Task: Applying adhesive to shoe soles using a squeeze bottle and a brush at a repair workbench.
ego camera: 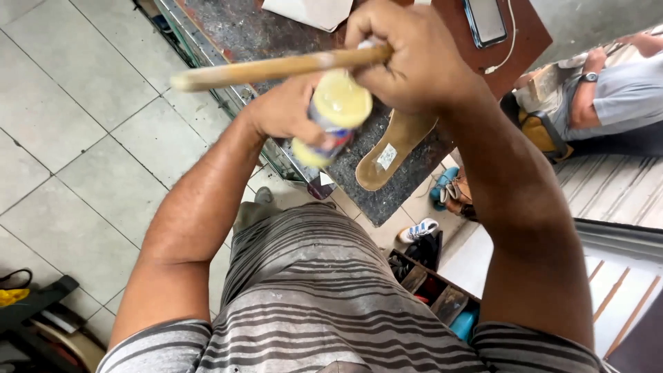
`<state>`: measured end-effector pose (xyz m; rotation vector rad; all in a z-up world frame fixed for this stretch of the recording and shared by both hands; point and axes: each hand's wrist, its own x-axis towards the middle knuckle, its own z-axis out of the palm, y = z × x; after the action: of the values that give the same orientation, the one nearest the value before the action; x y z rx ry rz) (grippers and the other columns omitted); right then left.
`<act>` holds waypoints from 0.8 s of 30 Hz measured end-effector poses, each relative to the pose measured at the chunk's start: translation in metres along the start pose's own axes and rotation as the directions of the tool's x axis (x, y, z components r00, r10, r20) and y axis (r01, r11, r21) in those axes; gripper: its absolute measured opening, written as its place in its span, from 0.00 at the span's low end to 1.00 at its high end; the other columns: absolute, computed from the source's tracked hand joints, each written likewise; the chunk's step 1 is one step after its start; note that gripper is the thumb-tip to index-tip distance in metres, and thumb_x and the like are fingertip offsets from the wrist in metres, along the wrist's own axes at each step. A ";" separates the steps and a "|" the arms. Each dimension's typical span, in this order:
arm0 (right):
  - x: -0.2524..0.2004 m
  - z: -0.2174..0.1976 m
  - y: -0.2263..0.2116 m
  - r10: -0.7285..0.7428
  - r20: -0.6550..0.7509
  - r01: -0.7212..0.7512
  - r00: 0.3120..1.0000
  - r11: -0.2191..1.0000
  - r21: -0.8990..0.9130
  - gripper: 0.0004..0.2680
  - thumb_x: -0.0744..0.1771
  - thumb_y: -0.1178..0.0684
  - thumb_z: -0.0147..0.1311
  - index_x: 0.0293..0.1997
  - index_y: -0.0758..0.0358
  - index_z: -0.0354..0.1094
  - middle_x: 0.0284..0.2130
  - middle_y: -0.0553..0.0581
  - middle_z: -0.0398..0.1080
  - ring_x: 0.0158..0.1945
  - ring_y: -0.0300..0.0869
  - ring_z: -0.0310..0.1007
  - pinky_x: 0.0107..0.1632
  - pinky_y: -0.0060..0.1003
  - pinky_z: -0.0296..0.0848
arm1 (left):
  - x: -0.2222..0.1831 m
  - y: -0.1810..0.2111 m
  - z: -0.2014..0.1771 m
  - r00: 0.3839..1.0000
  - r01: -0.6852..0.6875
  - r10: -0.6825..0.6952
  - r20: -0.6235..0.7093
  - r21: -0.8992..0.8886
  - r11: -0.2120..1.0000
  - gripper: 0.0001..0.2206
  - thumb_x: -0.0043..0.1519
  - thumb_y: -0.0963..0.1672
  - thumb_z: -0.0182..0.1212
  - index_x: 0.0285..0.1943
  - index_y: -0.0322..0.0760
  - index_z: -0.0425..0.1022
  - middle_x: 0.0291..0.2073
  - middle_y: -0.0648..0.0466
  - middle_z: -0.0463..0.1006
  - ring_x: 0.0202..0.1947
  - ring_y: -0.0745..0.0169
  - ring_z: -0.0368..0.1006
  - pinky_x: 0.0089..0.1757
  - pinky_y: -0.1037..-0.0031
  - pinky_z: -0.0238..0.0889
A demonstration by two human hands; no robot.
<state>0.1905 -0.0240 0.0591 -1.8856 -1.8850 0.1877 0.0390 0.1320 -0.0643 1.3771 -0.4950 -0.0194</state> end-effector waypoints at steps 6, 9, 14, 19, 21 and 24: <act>-0.015 -0.044 -0.010 0.121 0.238 -0.169 0.964 0.967 0.190 0.17 0.70 0.60 0.53 0.69 0.68 0.64 0.52 0.60 0.71 0.44 0.43 0.66 0.44 0.37 0.66 | 0.006 -0.006 -0.011 0.943 0.263 -0.084 0.321 -0.567 0.780 0.29 0.51 0.45 0.75 0.60 0.29 0.68 0.47 0.39 0.80 0.43 0.47 0.81 0.46 0.57 0.81; -0.030 -0.064 0.011 0.805 0.047 -0.782 0.592 0.587 -0.207 0.12 0.74 0.35 0.57 0.36 0.40 0.81 0.20 0.43 0.72 0.26 0.32 0.73 0.32 0.35 0.69 | 0.007 -0.007 -0.015 0.953 0.260 -0.171 0.251 -0.380 0.888 0.28 0.49 0.47 0.75 0.57 0.32 0.72 0.45 0.45 0.82 0.40 0.52 0.83 0.42 0.63 0.82; -0.038 -0.002 0.112 0.677 0.169 -0.599 0.716 0.720 -0.351 0.09 0.69 0.56 0.52 0.55 0.60 0.73 0.36 0.57 0.75 0.33 0.47 0.72 0.33 0.42 0.68 | 0.027 -0.020 -0.003 0.905 0.107 0.047 -0.422 0.333 0.937 0.32 0.48 0.40 0.77 0.62 0.40 0.66 0.51 0.55 0.74 0.53 0.61 0.72 0.57 0.65 0.64; -0.030 0.030 0.109 0.592 -0.250 -0.596 0.766 0.800 0.065 0.18 0.65 0.49 0.70 0.58 0.62 0.71 0.52 0.58 0.73 0.53 0.50 0.74 0.50 0.45 0.70 | 0.053 -0.053 -0.003 0.639 0.102 0.302 -0.707 0.467 0.878 0.34 0.48 0.40 0.80 0.65 0.43 0.67 0.52 0.56 0.74 0.51 0.60 0.69 0.50 0.71 0.66; -0.029 0.019 0.120 0.493 -0.419 -0.372 0.763 0.864 0.340 0.11 0.71 0.50 0.53 0.60 0.58 0.68 0.53 0.55 0.75 0.54 0.43 0.73 0.55 0.41 0.69 | 0.057 -0.067 -0.007 0.584 0.223 0.289 -0.759 0.492 0.842 0.38 0.49 0.42 0.85 0.66 0.46 0.64 0.54 0.53 0.74 0.52 0.55 0.71 0.48 0.70 0.69; -0.074 -0.020 0.223 -0.220 -0.241 -0.061 0.945 0.605 -0.794 0.10 0.57 0.59 0.55 0.38 0.55 0.65 0.34 0.51 0.67 0.34 0.46 0.64 0.35 0.42 0.56 | 0.055 -0.060 0.000 0.647 0.193 0.335 -0.685 0.572 0.797 0.36 0.53 0.43 0.84 0.65 0.45 0.61 0.55 0.52 0.72 0.52 0.51 0.69 0.47 0.63 0.65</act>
<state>0.3978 -0.0896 -0.0321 -2.1417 -1.9586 -1.1304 0.1049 0.1035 -0.1027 1.8241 0.2148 0.8545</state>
